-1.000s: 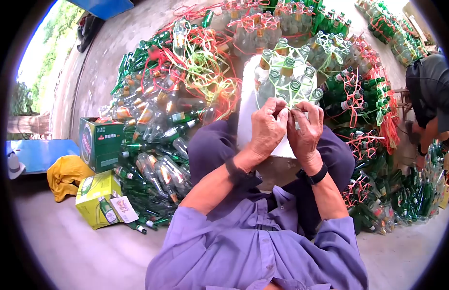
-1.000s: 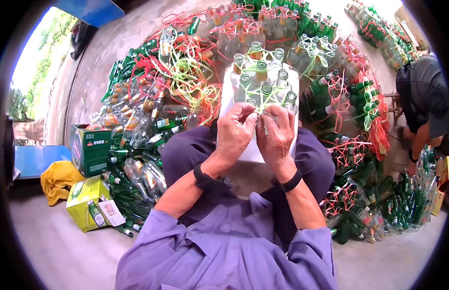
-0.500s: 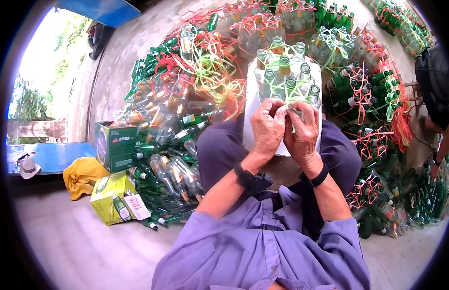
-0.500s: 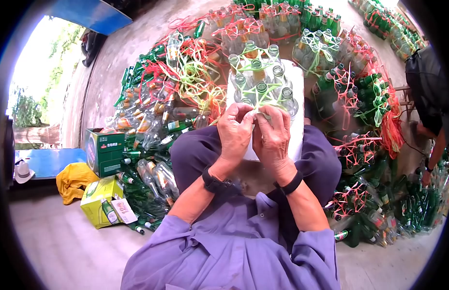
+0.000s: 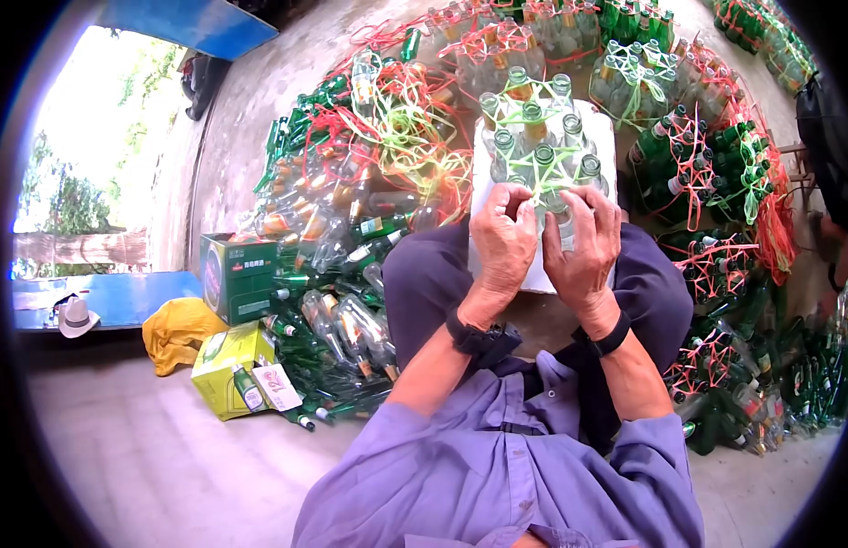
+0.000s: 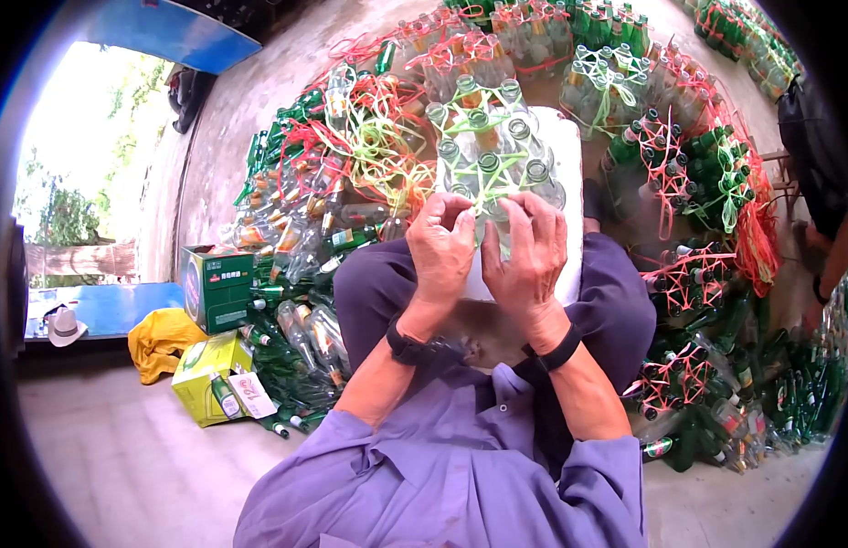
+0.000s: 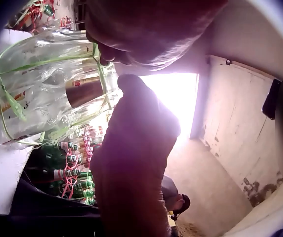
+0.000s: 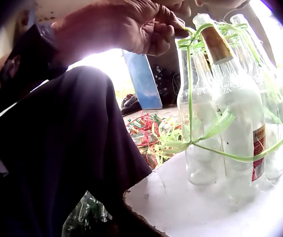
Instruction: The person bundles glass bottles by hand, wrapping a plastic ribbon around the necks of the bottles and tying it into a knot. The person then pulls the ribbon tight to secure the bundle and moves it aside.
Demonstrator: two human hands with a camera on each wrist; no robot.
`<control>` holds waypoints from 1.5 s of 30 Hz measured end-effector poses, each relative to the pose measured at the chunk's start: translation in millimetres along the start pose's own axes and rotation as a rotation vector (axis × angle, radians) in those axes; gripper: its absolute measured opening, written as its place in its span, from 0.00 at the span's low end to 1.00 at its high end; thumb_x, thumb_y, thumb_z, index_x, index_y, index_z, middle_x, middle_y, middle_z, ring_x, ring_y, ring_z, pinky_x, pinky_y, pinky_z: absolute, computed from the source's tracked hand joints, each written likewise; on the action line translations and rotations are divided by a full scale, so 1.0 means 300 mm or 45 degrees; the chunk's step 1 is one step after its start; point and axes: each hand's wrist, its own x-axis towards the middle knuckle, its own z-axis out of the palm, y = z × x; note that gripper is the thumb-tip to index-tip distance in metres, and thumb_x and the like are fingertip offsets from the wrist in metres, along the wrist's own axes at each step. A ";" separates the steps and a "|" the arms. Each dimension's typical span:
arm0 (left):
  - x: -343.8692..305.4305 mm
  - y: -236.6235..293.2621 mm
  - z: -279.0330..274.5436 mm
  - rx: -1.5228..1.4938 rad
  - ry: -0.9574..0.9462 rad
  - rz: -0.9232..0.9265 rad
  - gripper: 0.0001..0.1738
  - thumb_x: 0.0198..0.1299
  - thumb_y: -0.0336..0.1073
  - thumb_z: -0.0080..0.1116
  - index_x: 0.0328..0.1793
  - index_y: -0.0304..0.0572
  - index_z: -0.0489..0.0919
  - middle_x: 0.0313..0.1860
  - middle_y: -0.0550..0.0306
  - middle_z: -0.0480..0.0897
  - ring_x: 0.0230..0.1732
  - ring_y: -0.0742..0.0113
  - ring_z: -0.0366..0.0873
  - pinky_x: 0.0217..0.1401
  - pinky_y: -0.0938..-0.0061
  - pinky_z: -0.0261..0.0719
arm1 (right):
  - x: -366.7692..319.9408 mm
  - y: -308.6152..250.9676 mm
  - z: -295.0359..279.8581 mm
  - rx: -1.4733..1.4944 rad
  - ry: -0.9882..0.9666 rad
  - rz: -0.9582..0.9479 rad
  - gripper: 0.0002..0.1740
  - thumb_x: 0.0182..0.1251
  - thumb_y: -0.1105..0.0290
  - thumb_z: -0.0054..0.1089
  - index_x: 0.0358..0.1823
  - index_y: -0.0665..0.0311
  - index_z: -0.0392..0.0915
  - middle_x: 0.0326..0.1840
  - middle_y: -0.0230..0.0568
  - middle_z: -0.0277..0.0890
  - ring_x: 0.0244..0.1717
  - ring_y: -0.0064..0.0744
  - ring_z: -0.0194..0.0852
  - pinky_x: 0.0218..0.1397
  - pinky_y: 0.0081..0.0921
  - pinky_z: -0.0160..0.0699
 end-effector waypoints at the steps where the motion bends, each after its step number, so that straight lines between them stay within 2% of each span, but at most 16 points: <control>1: 0.005 0.005 -0.007 0.096 -0.017 0.064 0.06 0.62 0.21 0.61 0.43 0.36 0.81 0.32 0.60 0.84 0.33 0.76 0.80 0.39 0.77 0.80 | -0.022 0.001 0.007 0.124 0.031 0.049 0.22 0.55 0.81 0.69 0.54 0.68 0.80 0.49 0.51 0.77 0.49 0.51 0.78 0.51 0.39 0.79; 2: 0.010 0.011 -0.013 0.192 -0.033 0.126 0.06 0.61 0.21 0.62 0.43 0.36 0.81 0.32 0.59 0.85 0.31 0.75 0.80 0.38 0.76 0.80 | -0.041 -0.001 0.006 0.248 0.061 0.097 0.21 0.57 0.80 0.69 0.53 0.67 0.80 0.48 0.50 0.78 0.44 0.50 0.80 0.45 0.36 0.80; 3: 0.015 0.023 -0.017 0.195 -0.040 0.126 0.06 0.61 0.21 0.62 0.43 0.36 0.81 0.32 0.59 0.85 0.31 0.75 0.80 0.38 0.76 0.80 | -0.053 -0.027 0.004 0.368 0.037 0.281 0.12 0.64 0.78 0.69 0.48 0.70 0.82 0.39 0.42 0.80 0.32 0.38 0.79 0.35 0.28 0.79; 4: 0.022 0.038 -0.021 0.281 -0.054 0.208 0.06 0.61 0.21 0.62 0.43 0.36 0.82 0.32 0.57 0.85 0.30 0.73 0.81 0.36 0.75 0.79 | -0.083 -0.031 0.018 0.367 0.042 0.289 0.12 0.64 0.78 0.69 0.48 0.70 0.82 0.39 0.42 0.80 0.32 0.38 0.79 0.35 0.28 0.79; 6: 0.031 0.044 -0.023 0.368 -0.083 0.291 0.07 0.60 0.21 0.63 0.43 0.37 0.82 0.31 0.56 0.85 0.29 0.72 0.81 0.34 0.74 0.79 | -0.136 -0.040 0.055 0.951 -0.133 0.907 0.08 0.71 0.74 0.66 0.45 0.73 0.82 0.31 0.32 0.78 0.27 0.26 0.76 0.31 0.21 0.75; 7: 0.041 0.042 -0.018 0.384 -0.077 0.352 0.07 0.59 0.21 0.64 0.43 0.38 0.83 0.31 0.56 0.85 0.27 0.71 0.80 0.33 0.73 0.78 | -0.119 -0.051 0.041 1.203 -0.234 1.180 0.12 0.77 0.67 0.62 0.41 0.72 0.83 0.26 0.25 0.75 0.25 0.18 0.70 0.26 0.17 0.68; 8: 0.049 0.041 -0.014 0.397 -0.072 0.414 0.08 0.59 0.21 0.64 0.44 0.38 0.83 0.31 0.56 0.85 0.26 0.69 0.80 0.32 0.73 0.78 | -0.126 -0.035 0.050 1.199 -0.221 1.188 0.12 0.77 0.67 0.62 0.41 0.72 0.83 0.26 0.25 0.75 0.25 0.18 0.70 0.26 0.17 0.68; 10: 0.060 0.038 -0.015 0.413 -0.095 0.460 0.09 0.58 0.21 0.65 0.44 0.39 0.83 0.32 0.56 0.85 0.25 0.70 0.79 0.30 0.73 0.77 | -0.133 -0.002 0.076 1.786 -0.304 1.678 0.14 0.77 0.62 0.62 0.38 0.68 0.83 0.27 0.26 0.75 0.22 0.16 0.64 0.23 0.14 0.59; 11: 0.063 0.038 -0.017 0.406 -0.117 0.433 0.09 0.58 0.21 0.65 0.44 0.39 0.83 0.32 0.56 0.85 0.24 0.70 0.79 0.30 0.73 0.77 | -0.141 -0.001 0.087 1.891 -0.287 1.720 0.13 0.77 0.60 0.63 0.38 0.62 0.82 0.28 0.25 0.73 0.22 0.13 0.59 0.22 0.14 0.54; 14: 0.070 0.025 -0.024 0.438 -0.149 0.412 0.08 0.60 0.22 0.65 0.44 0.38 0.83 0.32 0.56 0.85 0.24 0.72 0.80 0.28 0.74 0.76 | -0.116 -0.007 0.092 2.158 -0.248 1.868 0.13 0.77 0.58 0.62 0.41 0.61 0.80 0.29 0.24 0.71 0.22 0.12 0.59 0.22 0.13 0.54; 16: 0.070 0.019 -0.028 0.294 -0.194 0.218 0.06 0.62 0.23 0.64 0.44 0.37 0.83 0.32 0.58 0.85 0.24 0.76 0.79 0.26 0.76 0.76 | -0.107 -0.006 0.105 2.261 -0.235 1.883 0.12 0.78 0.58 0.61 0.43 0.59 0.79 0.30 0.23 0.72 0.22 0.12 0.60 0.22 0.13 0.54; 20: 0.053 0.040 -0.032 0.323 -0.192 0.234 0.05 0.64 0.23 0.64 0.44 0.36 0.82 0.32 0.60 0.85 0.24 0.79 0.79 0.26 0.79 0.77 | -0.093 0.004 0.135 2.556 -0.193 1.905 0.11 0.79 0.58 0.59 0.44 0.58 0.78 0.30 0.23 0.73 0.21 0.11 0.62 0.21 0.13 0.55; 26: 0.028 0.076 -0.017 0.111 -0.169 0.016 0.04 0.65 0.22 0.63 0.44 0.36 0.81 0.30 0.63 0.83 0.26 0.81 0.79 0.27 0.80 0.77 | -0.106 0.021 0.184 2.697 -0.082 1.934 0.09 0.80 0.61 0.58 0.45 0.59 0.76 0.29 0.25 0.73 0.20 0.09 0.64 0.19 0.10 0.56; 28: 0.024 0.094 -0.011 -0.114 -0.135 -0.194 0.03 0.66 0.23 0.64 0.44 0.36 0.81 0.31 0.65 0.83 0.27 0.83 0.78 0.29 0.82 0.77 | -0.099 0.019 0.177 2.718 -0.092 1.934 0.09 0.80 0.62 0.57 0.46 0.60 0.76 0.29 0.25 0.73 0.19 0.09 0.64 0.18 0.09 0.56; 34: 0.026 0.056 -0.004 0.029 -0.078 -0.018 0.03 0.66 0.24 0.65 0.43 0.37 0.81 0.31 0.66 0.83 0.27 0.84 0.78 0.30 0.83 0.77 | -0.083 0.023 0.166 2.762 -0.082 1.994 0.08 0.80 0.66 0.56 0.46 0.62 0.75 0.29 0.26 0.73 0.17 0.09 0.64 0.16 0.09 0.57; 45: 0.023 0.096 -0.017 0.067 -0.178 -0.003 0.08 0.63 0.23 0.66 0.47 0.37 0.80 0.35 0.64 0.83 0.27 0.83 0.76 0.29 0.83 0.75 | -0.095 0.022 0.180 2.716 0.001 2.001 0.07 0.78 0.67 0.59 0.45 0.63 0.77 0.29 0.27 0.75 0.17 0.09 0.66 0.15 0.08 0.58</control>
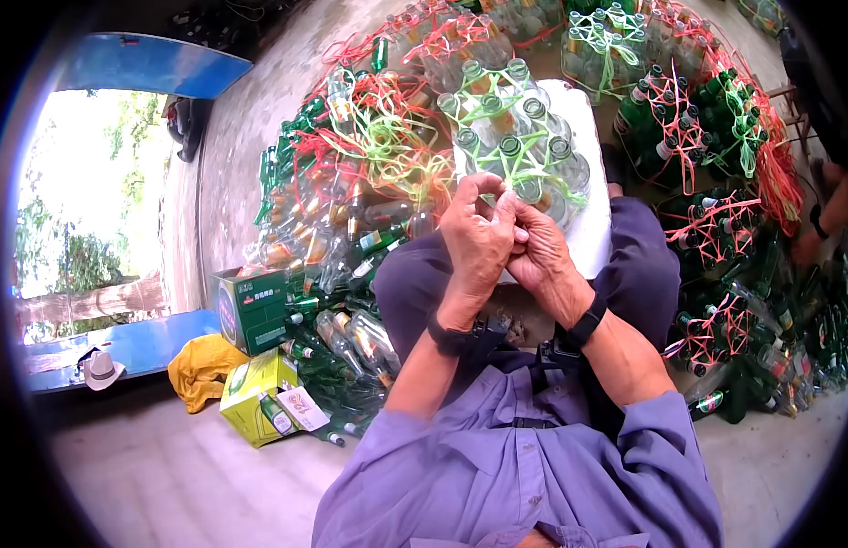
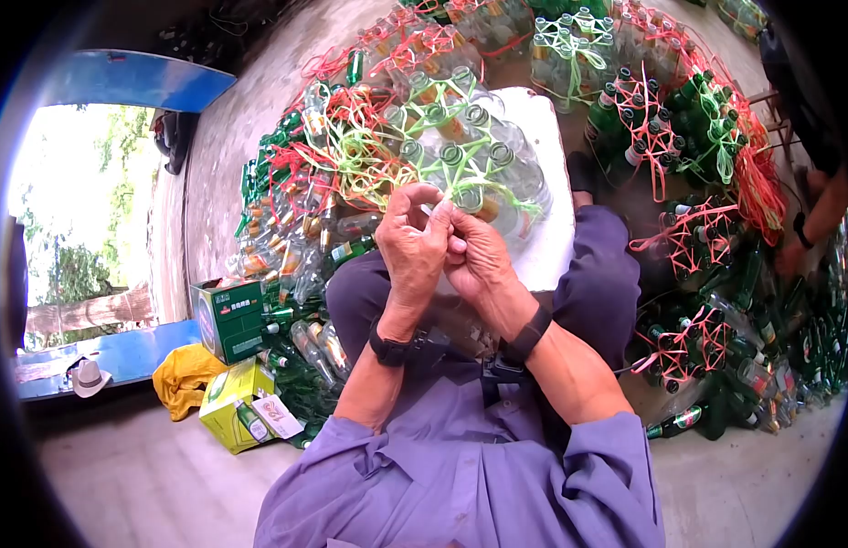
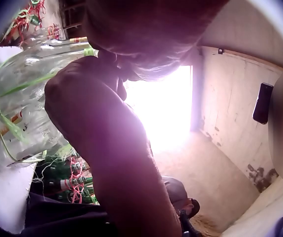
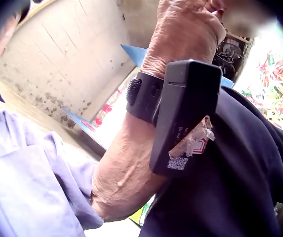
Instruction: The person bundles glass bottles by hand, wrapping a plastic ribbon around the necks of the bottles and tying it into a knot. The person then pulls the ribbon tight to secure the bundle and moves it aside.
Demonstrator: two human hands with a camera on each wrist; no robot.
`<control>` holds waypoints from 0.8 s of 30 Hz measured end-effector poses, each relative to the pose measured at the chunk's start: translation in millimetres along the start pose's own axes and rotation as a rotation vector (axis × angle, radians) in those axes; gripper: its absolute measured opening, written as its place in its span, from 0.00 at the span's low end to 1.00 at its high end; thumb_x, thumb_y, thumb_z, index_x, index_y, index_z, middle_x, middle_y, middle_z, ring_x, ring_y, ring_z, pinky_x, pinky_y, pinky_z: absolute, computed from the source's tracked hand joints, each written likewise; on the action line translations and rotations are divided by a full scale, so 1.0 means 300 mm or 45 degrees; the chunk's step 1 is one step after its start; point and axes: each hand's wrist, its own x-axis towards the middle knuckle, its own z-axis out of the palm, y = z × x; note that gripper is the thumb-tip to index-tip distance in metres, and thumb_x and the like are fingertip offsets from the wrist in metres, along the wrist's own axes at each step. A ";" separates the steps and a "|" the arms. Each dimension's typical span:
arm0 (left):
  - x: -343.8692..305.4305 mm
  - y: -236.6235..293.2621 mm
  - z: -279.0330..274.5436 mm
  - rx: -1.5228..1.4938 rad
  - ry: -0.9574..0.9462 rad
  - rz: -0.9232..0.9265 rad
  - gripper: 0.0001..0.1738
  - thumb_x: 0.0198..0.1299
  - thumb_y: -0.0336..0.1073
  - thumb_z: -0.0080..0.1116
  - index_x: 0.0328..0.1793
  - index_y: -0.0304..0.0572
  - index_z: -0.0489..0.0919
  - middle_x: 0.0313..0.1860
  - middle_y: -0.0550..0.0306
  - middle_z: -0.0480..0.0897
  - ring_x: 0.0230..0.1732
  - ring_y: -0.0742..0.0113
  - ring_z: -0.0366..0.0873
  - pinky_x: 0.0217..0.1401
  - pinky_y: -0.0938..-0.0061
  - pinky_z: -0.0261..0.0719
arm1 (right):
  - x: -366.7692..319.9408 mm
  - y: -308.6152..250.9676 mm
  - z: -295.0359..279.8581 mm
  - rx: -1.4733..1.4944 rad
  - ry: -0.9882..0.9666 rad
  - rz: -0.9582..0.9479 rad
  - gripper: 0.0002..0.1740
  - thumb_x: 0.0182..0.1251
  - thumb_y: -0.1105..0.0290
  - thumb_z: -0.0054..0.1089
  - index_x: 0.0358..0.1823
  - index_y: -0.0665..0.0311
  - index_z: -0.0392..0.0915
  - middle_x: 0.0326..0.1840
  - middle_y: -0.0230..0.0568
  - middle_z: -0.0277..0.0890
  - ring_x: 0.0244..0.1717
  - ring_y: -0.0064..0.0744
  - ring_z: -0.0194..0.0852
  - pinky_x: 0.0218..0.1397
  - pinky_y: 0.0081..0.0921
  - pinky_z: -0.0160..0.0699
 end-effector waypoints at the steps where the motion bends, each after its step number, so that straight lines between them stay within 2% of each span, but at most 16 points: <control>1: 0.002 0.003 -0.002 0.067 -0.009 0.009 0.10 0.61 0.23 0.66 0.47 0.37 0.80 0.35 0.63 0.83 0.27 0.82 0.76 0.29 0.81 0.75 | -0.002 0.001 0.003 0.014 0.002 -0.008 0.06 0.78 0.69 0.59 0.46 0.63 0.77 0.29 0.26 0.75 0.17 0.09 0.65 0.16 0.07 0.59; 5: 0.025 -0.023 -0.005 0.303 -0.021 0.112 0.11 0.59 0.22 0.66 0.47 0.37 0.81 0.36 0.60 0.84 0.27 0.80 0.76 0.30 0.80 0.76 | -0.008 0.000 0.023 -0.002 0.013 -0.004 0.06 0.77 0.68 0.60 0.46 0.64 0.77 0.29 0.26 0.75 0.18 0.10 0.65 0.16 0.07 0.60; 7: 0.039 -0.037 -0.003 0.441 -0.029 0.289 0.11 0.58 0.22 0.65 0.48 0.37 0.81 0.37 0.58 0.85 0.27 0.78 0.77 0.29 0.78 0.77 | -0.005 0.003 0.023 -0.005 0.022 -0.008 0.06 0.77 0.69 0.59 0.47 0.64 0.78 0.30 0.26 0.75 0.19 0.10 0.65 0.17 0.07 0.60; 8: 0.042 -0.045 0.000 0.442 -0.029 0.290 0.11 0.58 0.22 0.65 0.48 0.37 0.81 0.37 0.58 0.85 0.27 0.78 0.77 0.29 0.78 0.77 | -0.003 0.004 0.022 -0.010 0.030 -0.013 0.06 0.77 0.69 0.59 0.47 0.64 0.78 0.30 0.26 0.75 0.19 0.10 0.65 0.17 0.06 0.61; 11: 0.043 -0.051 0.020 0.414 0.020 0.284 0.10 0.60 0.22 0.63 0.48 0.37 0.82 0.37 0.59 0.85 0.28 0.79 0.77 0.30 0.79 0.77 | 0.014 0.004 -0.001 -0.032 0.051 -0.028 0.06 0.77 0.69 0.59 0.48 0.64 0.78 0.30 0.27 0.76 0.20 0.09 0.64 0.18 0.07 0.58; 13: 0.035 -0.035 0.029 0.028 0.025 -0.022 0.08 0.62 0.21 0.62 0.47 0.37 0.81 0.37 0.61 0.83 0.29 0.78 0.77 0.31 0.79 0.78 | 0.008 -0.002 -0.008 -0.072 0.009 -0.021 0.06 0.76 0.69 0.60 0.46 0.63 0.78 0.30 0.27 0.76 0.20 0.09 0.64 0.18 0.08 0.56; 15: 0.040 -0.033 0.030 -0.027 0.034 -0.045 0.08 0.62 0.21 0.62 0.46 0.36 0.80 0.38 0.61 0.83 0.31 0.78 0.77 0.34 0.79 0.78 | -0.004 -0.006 -0.013 -0.111 -0.031 -0.012 0.06 0.75 0.68 0.62 0.45 0.63 0.79 0.30 0.27 0.76 0.20 0.09 0.64 0.18 0.09 0.54; 17: 0.050 -0.044 0.029 -0.080 0.049 -0.067 0.07 0.63 0.20 0.61 0.46 0.36 0.79 0.38 0.62 0.82 0.33 0.78 0.78 0.36 0.79 0.79 | -0.025 -0.011 -0.011 -0.465 0.132 -0.124 0.06 0.71 0.68 0.64 0.39 0.62 0.81 0.28 0.27 0.76 0.20 0.11 0.64 0.19 0.13 0.52; 18: 0.055 -0.061 0.031 -0.108 0.058 -0.022 0.08 0.63 0.20 0.62 0.46 0.36 0.79 0.38 0.61 0.81 0.35 0.78 0.78 0.38 0.80 0.79 | -0.049 -0.019 -0.001 -0.465 0.131 -0.124 0.06 0.71 0.68 0.64 0.39 0.62 0.81 0.28 0.27 0.76 0.20 0.11 0.64 0.19 0.13 0.52; 20: 0.058 -0.072 0.034 -0.137 0.067 0.024 0.08 0.63 0.19 0.62 0.45 0.36 0.78 0.39 0.61 0.80 0.37 0.78 0.77 0.40 0.80 0.79 | -0.100 -0.048 0.015 -0.956 0.440 -0.298 0.05 0.68 0.69 0.65 0.34 0.61 0.84 0.26 0.27 0.77 0.22 0.11 0.63 0.20 0.14 0.53; 21: 0.057 -0.074 0.034 -0.204 0.070 0.001 0.09 0.62 0.19 0.62 0.46 0.36 0.77 0.39 0.61 0.80 0.38 0.78 0.77 0.42 0.81 0.78 | -0.110 -0.069 0.009 -1.051 0.499 -0.421 0.05 0.67 0.71 0.65 0.35 0.65 0.85 0.25 0.26 0.76 0.25 0.12 0.66 0.24 0.14 0.61; 23: 0.055 -0.080 0.035 -0.274 0.070 -0.026 0.10 0.62 0.18 0.63 0.46 0.37 0.77 0.40 0.61 0.80 0.39 0.78 0.77 0.44 0.81 0.78 | -0.112 -0.074 0.007 -1.268 0.580 -0.967 0.07 0.66 0.74 0.66 0.42 0.70 0.85 0.27 0.27 0.77 0.28 0.13 0.70 0.31 0.14 0.70; 24: 0.054 -0.085 0.036 -0.354 0.084 -0.019 0.11 0.61 0.17 0.63 0.46 0.37 0.76 0.39 0.61 0.80 0.39 0.78 0.77 0.43 0.82 0.77 | -0.116 -0.089 0.017 -1.344 0.593 -1.096 0.09 0.65 0.76 0.66 0.45 0.71 0.85 0.30 0.28 0.78 0.29 0.15 0.71 0.35 0.15 0.73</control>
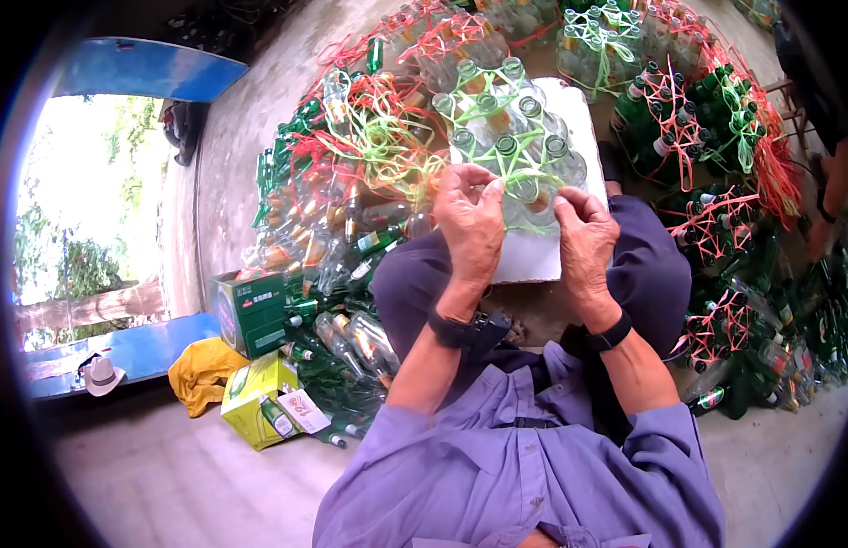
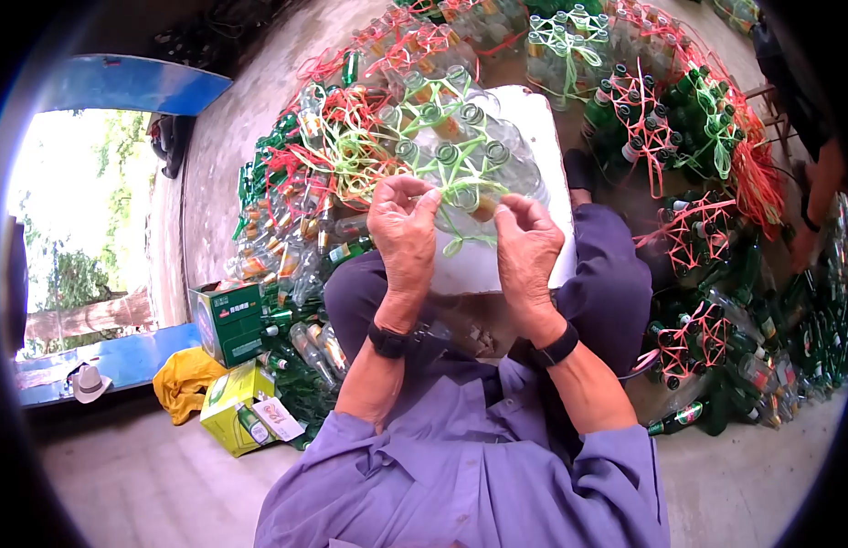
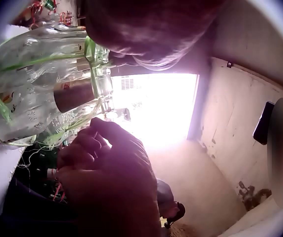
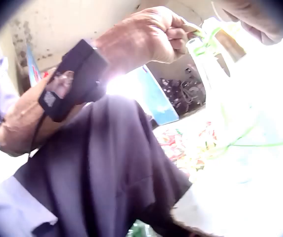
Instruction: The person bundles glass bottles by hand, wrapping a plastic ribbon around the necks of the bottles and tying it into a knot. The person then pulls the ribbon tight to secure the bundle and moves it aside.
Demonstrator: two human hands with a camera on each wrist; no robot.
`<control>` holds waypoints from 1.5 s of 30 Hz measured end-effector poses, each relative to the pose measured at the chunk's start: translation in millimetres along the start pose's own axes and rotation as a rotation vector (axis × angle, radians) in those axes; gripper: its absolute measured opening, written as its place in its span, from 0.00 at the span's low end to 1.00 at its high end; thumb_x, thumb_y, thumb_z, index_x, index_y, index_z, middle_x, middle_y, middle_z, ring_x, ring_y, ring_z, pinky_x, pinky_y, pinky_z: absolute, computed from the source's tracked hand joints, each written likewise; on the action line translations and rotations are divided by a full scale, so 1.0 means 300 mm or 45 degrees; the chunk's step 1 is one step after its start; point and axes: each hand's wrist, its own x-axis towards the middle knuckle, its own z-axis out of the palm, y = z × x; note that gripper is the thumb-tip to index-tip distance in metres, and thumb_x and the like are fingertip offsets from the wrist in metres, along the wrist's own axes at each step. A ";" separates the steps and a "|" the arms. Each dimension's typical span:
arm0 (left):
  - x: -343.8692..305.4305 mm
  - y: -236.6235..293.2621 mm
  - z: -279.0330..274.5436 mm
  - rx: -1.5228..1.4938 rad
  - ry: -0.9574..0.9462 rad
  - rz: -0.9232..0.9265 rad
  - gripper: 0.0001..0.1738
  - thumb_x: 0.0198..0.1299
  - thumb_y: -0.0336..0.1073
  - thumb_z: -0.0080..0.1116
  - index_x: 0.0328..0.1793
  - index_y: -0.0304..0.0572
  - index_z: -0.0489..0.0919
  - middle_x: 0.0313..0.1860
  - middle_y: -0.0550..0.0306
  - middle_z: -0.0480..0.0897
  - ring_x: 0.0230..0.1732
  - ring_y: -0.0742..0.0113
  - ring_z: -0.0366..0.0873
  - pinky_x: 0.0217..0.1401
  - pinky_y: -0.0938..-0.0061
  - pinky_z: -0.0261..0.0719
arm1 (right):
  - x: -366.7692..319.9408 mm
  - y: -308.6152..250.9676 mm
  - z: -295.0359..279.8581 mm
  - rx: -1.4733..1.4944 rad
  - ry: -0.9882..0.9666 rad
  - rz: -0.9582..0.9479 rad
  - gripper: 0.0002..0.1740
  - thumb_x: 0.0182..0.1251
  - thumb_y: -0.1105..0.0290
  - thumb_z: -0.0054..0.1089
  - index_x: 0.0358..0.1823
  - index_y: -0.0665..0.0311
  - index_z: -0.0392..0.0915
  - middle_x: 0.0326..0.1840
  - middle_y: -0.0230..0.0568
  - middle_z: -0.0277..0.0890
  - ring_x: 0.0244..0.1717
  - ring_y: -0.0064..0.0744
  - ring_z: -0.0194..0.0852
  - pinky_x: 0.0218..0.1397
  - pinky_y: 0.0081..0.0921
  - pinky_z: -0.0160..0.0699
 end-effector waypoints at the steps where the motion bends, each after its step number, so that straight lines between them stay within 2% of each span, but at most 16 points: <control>1: 0.000 -0.005 -0.001 -0.081 0.013 0.008 0.12 0.61 0.17 0.63 0.45 0.38 0.76 0.39 0.61 0.80 0.38 0.78 0.76 0.42 0.82 0.76 | 0.018 -0.011 -0.008 -0.061 0.050 -0.126 0.12 0.64 0.78 0.65 0.49 0.72 0.84 0.34 0.29 0.80 0.31 0.17 0.73 0.39 0.16 0.76; 2: 0.001 -0.008 -0.006 -0.085 0.012 0.008 0.12 0.61 0.17 0.63 0.45 0.38 0.76 0.39 0.61 0.80 0.38 0.78 0.76 0.42 0.82 0.76 | 0.036 -0.011 -0.015 -0.231 0.041 -0.211 0.18 0.63 0.80 0.65 0.55 0.70 0.82 0.42 0.33 0.82 0.33 0.18 0.74 0.41 0.18 0.78; 9: 0.004 -0.001 -0.026 -0.417 -0.010 -0.216 0.16 0.60 0.15 0.63 0.47 0.41 0.72 0.41 0.58 0.82 0.38 0.77 0.76 0.42 0.82 0.74 | 0.112 0.029 -0.027 -0.432 -0.174 -0.238 0.25 0.62 0.79 0.65 0.62 0.71 0.77 0.48 0.41 0.85 0.38 0.23 0.80 0.45 0.23 0.82; 14: 0.011 -0.003 -0.045 -0.572 -0.061 -0.300 0.17 0.59 0.15 0.63 0.47 0.41 0.72 0.41 0.57 0.83 0.36 0.78 0.75 0.38 0.85 0.73 | 0.123 0.010 -0.044 -0.564 -0.344 -0.212 0.12 0.67 0.75 0.67 0.49 0.74 0.84 0.33 0.31 0.83 0.32 0.15 0.74 0.36 0.18 0.75; 16: 0.014 -0.011 -0.047 -0.587 -0.084 -0.275 0.17 0.60 0.16 0.63 0.48 0.43 0.72 0.39 0.58 0.83 0.25 0.84 0.67 0.23 0.87 0.59 | 0.122 -0.052 -0.045 -0.609 -0.342 -0.325 0.10 0.65 0.71 0.65 0.38 0.74 0.85 0.22 0.33 0.79 0.23 0.20 0.73 0.32 0.22 0.74; 17: 0.016 -0.015 -0.048 -0.595 -0.079 -0.277 0.17 0.60 0.16 0.63 0.48 0.43 0.72 0.39 0.58 0.83 0.25 0.84 0.67 0.23 0.87 0.59 | 0.120 -0.100 -0.039 -0.502 -0.361 -0.233 0.10 0.65 0.71 0.66 0.35 0.74 0.85 0.19 0.27 0.74 0.19 0.15 0.65 0.24 0.20 0.65; 19: 0.016 -0.014 -0.047 -0.559 -0.100 -0.247 0.17 0.60 0.16 0.63 0.48 0.43 0.71 0.39 0.58 0.83 0.25 0.84 0.67 0.22 0.87 0.59 | 0.120 -0.246 -0.037 -0.103 -0.537 0.335 0.10 0.66 0.70 0.66 0.35 0.73 0.85 0.21 0.25 0.74 0.17 0.10 0.59 0.20 0.14 0.57; 20: 0.016 -0.020 -0.048 -0.573 -0.100 -0.250 0.17 0.60 0.16 0.63 0.48 0.43 0.71 0.39 0.58 0.83 0.25 0.84 0.67 0.22 0.87 0.59 | 0.128 -0.269 -0.034 0.203 -0.619 0.443 0.10 0.66 0.70 0.66 0.37 0.72 0.85 0.24 0.24 0.74 0.18 0.07 0.56 0.18 0.10 0.49; 23: 0.022 -0.032 -0.051 -0.582 -0.109 -0.223 0.17 0.61 0.16 0.62 0.48 0.44 0.71 0.39 0.59 0.83 0.25 0.83 0.67 0.22 0.87 0.59 | 0.158 -0.279 -0.003 0.324 -0.625 0.476 0.10 0.66 0.70 0.66 0.40 0.72 0.85 0.26 0.25 0.75 0.18 0.06 0.56 0.18 0.08 0.49; 25: 0.019 -0.027 -0.054 -0.553 -0.120 -0.229 0.17 0.61 0.16 0.62 0.48 0.44 0.71 0.39 0.60 0.83 0.25 0.83 0.67 0.22 0.86 0.60 | 0.185 -0.266 0.005 0.271 -0.652 0.421 0.10 0.66 0.70 0.66 0.40 0.72 0.86 0.26 0.25 0.76 0.20 0.07 0.60 0.20 0.09 0.52; 26: 0.018 -0.026 -0.058 -0.562 -0.110 -0.228 0.17 0.61 0.16 0.62 0.48 0.44 0.71 0.39 0.60 0.83 0.25 0.83 0.67 0.22 0.86 0.60 | 0.195 -0.263 0.010 -0.048 -0.536 0.213 0.10 0.67 0.70 0.66 0.41 0.72 0.86 0.27 0.25 0.77 0.22 0.08 0.62 0.23 0.11 0.56; 28: 0.014 -0.024 -0.064 -0.610 -0.149 -0.309 0.16 0.61 0.15 0.60 0.48 0.40 0.70 0.40 0.58 0.79 0.37 0.79 0.74 0.42 0.84 0.74 | 0.217 -0.259 0.022 -0.441 -0.377 -0.110 0.10 0.67 0.71 0.67 0.43 0.71 0.87 0.28 0.26 0.80 0.26 0.11 0.67 0.29 0.15 0.65; 31: 0.015 -0.039 -0.053 -0.581 -0.121 -0.262 0.17 0.61 0.16 0.62 0.49 0.43 0.71 0.40 0.60 0.82 0.28 0.82 0.71 0.28 0.86 0.67 | 0.210 -0.299 0.074 -0.490 -0.369 -0.376 0.11 0.67 0.71 0.67 0.44 0.72 0.87 0.28 0.26 0.80 0.27 0.13 0.70 0.32 0.16 0.69; 32: 0.018 -0.045 -0.045 -0.591 -0.114 -0.259 0.17 0.61 0.16 0.62 0.49 0.43 0.71 0.40 0.60 0.82 0.28 0.82 0.71 0.28 0.86 0.67 | 0.186 -0.340 0.069 -0.440 -0.450 -0.174 0.12 0.67 0.71 0.68 0.45 0.73 0.86 0.29 0.28 0.81 0.29 0.14 0.72 0.34 0.16 0.71; 35: 0.016 -0.057 -0.039 -0.528 -0.072 -0.133 0.16 0.61 0.16 0.61 0.49 0.42 0.72 0.41 0.60 0.81 0.34 0.80 0.75 0.36 0.86 0.73 | 0.141 -0.377 0.076 -0.513 -0.528 -0.038 0.14 0.66 0.71 0.68 0.46 0.75 0.86 0.31 0.30 0.83 0.30 0.15 0.73 0.35 0.16 0.73; 45: 0.017 -0.043 -0.055 -0.523 -0.124 -0.224 0.12 0.60 0.18 0.63 0.44 0.39 0.73 0.39 0.61 0.79 0.38 0.78 0.76 0.44 0.80 0.77 | 0.125 -0.223 0.038 -0.641 -0.782 -0.122 0.11 0.62 0.70 0.75 0.39 0.72 0.90 0.25 0.27 0.81 0.27 0.11 0.69 0.29 0.18 0.68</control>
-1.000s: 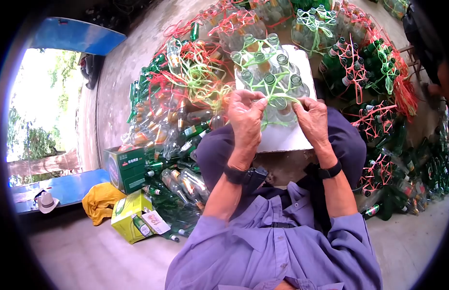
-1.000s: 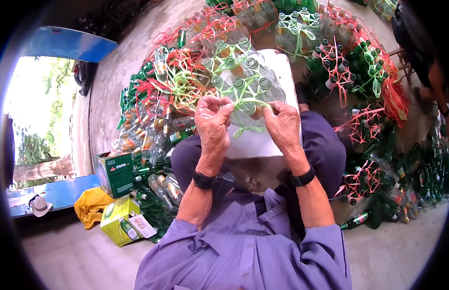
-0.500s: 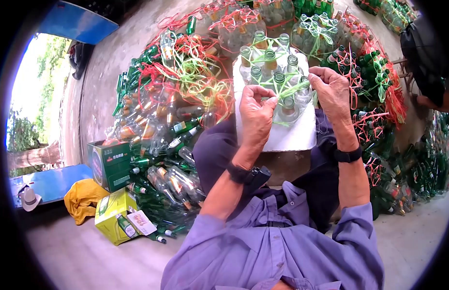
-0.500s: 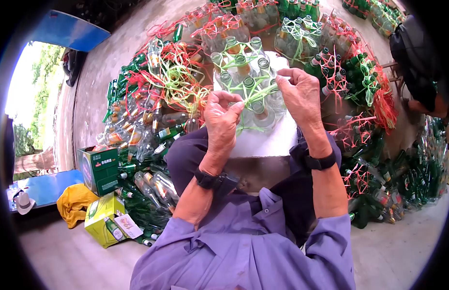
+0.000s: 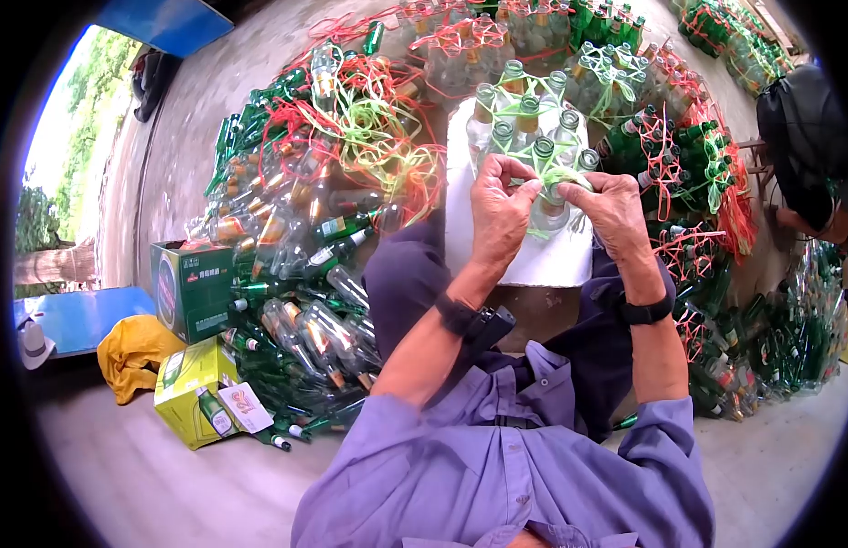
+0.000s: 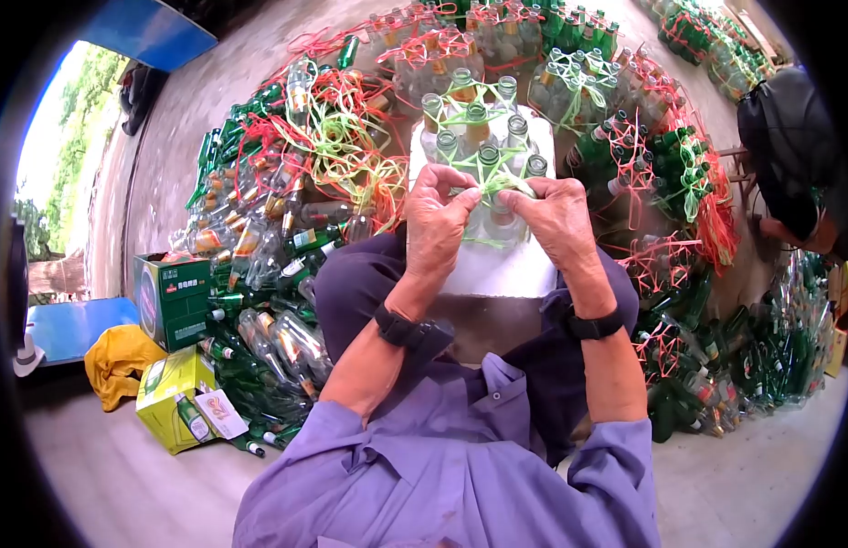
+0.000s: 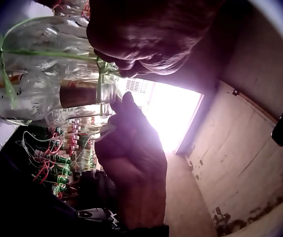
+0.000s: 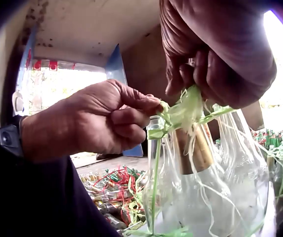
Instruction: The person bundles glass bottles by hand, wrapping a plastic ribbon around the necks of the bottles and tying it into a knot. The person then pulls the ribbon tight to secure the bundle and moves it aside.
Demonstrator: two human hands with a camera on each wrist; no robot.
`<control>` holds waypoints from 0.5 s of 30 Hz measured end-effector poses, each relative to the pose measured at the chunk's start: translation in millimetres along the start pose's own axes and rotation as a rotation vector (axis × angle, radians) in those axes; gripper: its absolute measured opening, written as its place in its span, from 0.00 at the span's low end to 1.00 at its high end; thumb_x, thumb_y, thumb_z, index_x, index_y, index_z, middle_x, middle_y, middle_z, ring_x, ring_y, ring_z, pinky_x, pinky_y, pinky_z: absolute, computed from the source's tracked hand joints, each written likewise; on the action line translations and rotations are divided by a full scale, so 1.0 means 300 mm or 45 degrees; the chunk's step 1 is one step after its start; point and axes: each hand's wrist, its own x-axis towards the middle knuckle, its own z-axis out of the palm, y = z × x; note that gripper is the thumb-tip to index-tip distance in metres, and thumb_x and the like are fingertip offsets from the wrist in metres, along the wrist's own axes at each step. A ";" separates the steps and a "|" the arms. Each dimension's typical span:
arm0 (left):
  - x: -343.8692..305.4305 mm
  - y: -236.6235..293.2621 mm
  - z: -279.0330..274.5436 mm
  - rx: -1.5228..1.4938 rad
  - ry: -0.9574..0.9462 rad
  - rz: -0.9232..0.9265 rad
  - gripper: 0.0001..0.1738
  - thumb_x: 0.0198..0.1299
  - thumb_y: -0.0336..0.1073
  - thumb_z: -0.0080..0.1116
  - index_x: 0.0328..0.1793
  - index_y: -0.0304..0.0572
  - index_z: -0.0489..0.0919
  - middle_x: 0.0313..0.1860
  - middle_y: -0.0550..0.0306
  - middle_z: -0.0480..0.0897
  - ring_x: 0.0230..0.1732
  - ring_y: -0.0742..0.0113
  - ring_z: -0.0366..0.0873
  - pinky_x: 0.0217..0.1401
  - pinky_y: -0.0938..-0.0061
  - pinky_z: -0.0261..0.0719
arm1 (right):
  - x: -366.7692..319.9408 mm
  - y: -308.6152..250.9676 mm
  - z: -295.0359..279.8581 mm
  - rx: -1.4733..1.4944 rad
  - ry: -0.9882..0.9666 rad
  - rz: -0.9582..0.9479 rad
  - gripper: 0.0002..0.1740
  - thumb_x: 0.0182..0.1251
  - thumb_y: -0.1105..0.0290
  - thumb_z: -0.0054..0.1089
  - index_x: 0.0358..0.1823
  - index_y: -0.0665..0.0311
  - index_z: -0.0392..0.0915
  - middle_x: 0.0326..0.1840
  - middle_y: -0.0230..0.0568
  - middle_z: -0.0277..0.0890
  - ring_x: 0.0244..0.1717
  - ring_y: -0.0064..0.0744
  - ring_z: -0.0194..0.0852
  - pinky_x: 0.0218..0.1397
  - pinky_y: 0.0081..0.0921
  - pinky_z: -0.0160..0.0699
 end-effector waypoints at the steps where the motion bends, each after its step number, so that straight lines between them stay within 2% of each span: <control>1: -0.001 0.000 0.001 -0.006 0.004 0.014 0.12 0.61 0.18 0.63 0.44 0.39 0.74 0.38 0.62 0.79 0.37 0.78 0.76 0.44 0.80 0.77 | 0.002 0.009 0.015 0.080 0.166 -0.011 0.10 0.62 0.70 0.74 0.38 0.72 0.90 0.26 0.27 0.81 0.27 0.11 0.69 0.30 0.18 0.69; 2: 0.001 -0.004 0.001 -0.010 0.009 0.018 0.12 0.61 0.18 0.63 0.44 0.39 0.74 0.38 0.62 0.79 0.37 0.78 0.76 0.44 0.80 0.77 | 0.004 0.016 0.030 0.160 0.331 -0.023 0.10 0.63 0.71 0.73 0.37 0.73 0.90 0.26 0.27 0.81 0.27 0.12 0.69 0.30 0.18 0.69; 3: 0.003 -0.006 -0.001 0.004 -0.006 0.047 0.13 0.61 0.18 0.63 0.45 0.40 0.74 0.40 0.62 0.80 0.37 0.79 0.76 0.41 0.83 0.76 | 0.002 0.018 0.050 0.268 0.368 -0.060 0.09 0.64 0.71 0.71 0.35 0.73 0.89 0.23 0.25 0.77 0.23 0.10 0.66 0.25 0.16 0.63; 4: 0.002 -0.010 -0.004 0.019 -0.021 0.074 0.14 0.62 0.18 0.63 0.47 0.42 0.74 0.42 0.61 0.81 0.37 0.80 0.76 0.39 0.85 0.75 | -0.009 0.014 0.043 0.264 0.362 -0.059 0.09 0.64 0.71 0.71 0.35 0.73 0.89 0.23 0.25 0.77 0.23 0.10 0.66 0.25 0.16 0.63; 6: -0.003 0.000 -0.001 0.003 -0.006 0.034 0.12 0.61 0.18 0.63 0.45 0.40 0.74 0.40 0.62 0.80 0.37 0.80 0.76 0.41 0.83 0.76 | -0.033 -0.008 0.016 0.500 0.123 0.296 0.08 0.68 0.70 0.69 0.37 0.70 0.85 0.21 0.21 0.72 0.18 0.07 0.60 0.19 0.10 0.55; 7: -0.005 0.008 0.002 -0.011 0.003 -0.007 0.11 0.61 0.18 0.62 0.43 0.39 0.74 0.38 0.63 0.78 0.37 0.79 0.75 0.43 0.80 0.77 | -0.039 -0.028 0.026 0.618 0.085 0.375 0.07 0.68 0.70 0.69 0.36 0.67 0.83 0.21 0.19 0.66 0.16 0.06 0.53 0.16 0.09 0.46; 11: -0.002 0.001 0.001 -0.030 0.007 0.031 0.11 0.61 0.18 0.62 0.43 0.39 0.74 0.38 0.63 0.78 0.37 0.79 0.75 0.43 0.80 0.77 | -0.041 -0.026 0.007 0.621 -0.009 0.389 0.08 0.70 0.69 0.67 0.38 0.68 0.82 0.23 0.19 0.67 0.16 0.05 0.53 0.17 0.08 0.48; 13: -0.002 0.006 -0.003 0.029 -0.009 0.011 0.11 0.61 0.18 0.62 0.43 0.39 0.74 0.38 0.63 0.78 0.37 0.79 0.75 0.42 0.80 0.77 | -0.047 -0.042 -0.018 0.888 -0.202 0.503 0.10 0.74 0.67 0.61 0.44 0.69 0.79 0.23 0.20 0.67 0.16 0.05 0.51 0.16 0.08 0.49; 14: -0.002 0.004 -0.003 0.028 -0.003 0.009 0.11 0.61 0.18 0.62 0.43 0.39 0.74 0.38 0.63 0.78 0.37 0.79 0.75 0.42 0.80 0.77 | -0.045 -0.039 -0.030 0.885 -0.205 0.508 0.10 0.74 0.67 0.61 0.44 0.69 0.79 0.23 0.20 0.67 0.16 0.05 0.51 0.16 0.08 0.49; 15: 0.001 -0.001 -0.003 0.028 -0.013 0.031 0.12 0.61 0.18 0.62 0.45 0.40 0.74 0.40 0.62 0.79 0.38 0.79 0.76 0.43 0.82 0.76 | -0.038 -0.035 -0.044 1.093 -0.270 0.420 0.11 0.75 0.68 0.59 0.47 0.71 0.80 0.25 0.22 0.69 0.16 0.05 0.49 0.16 0.08 0.49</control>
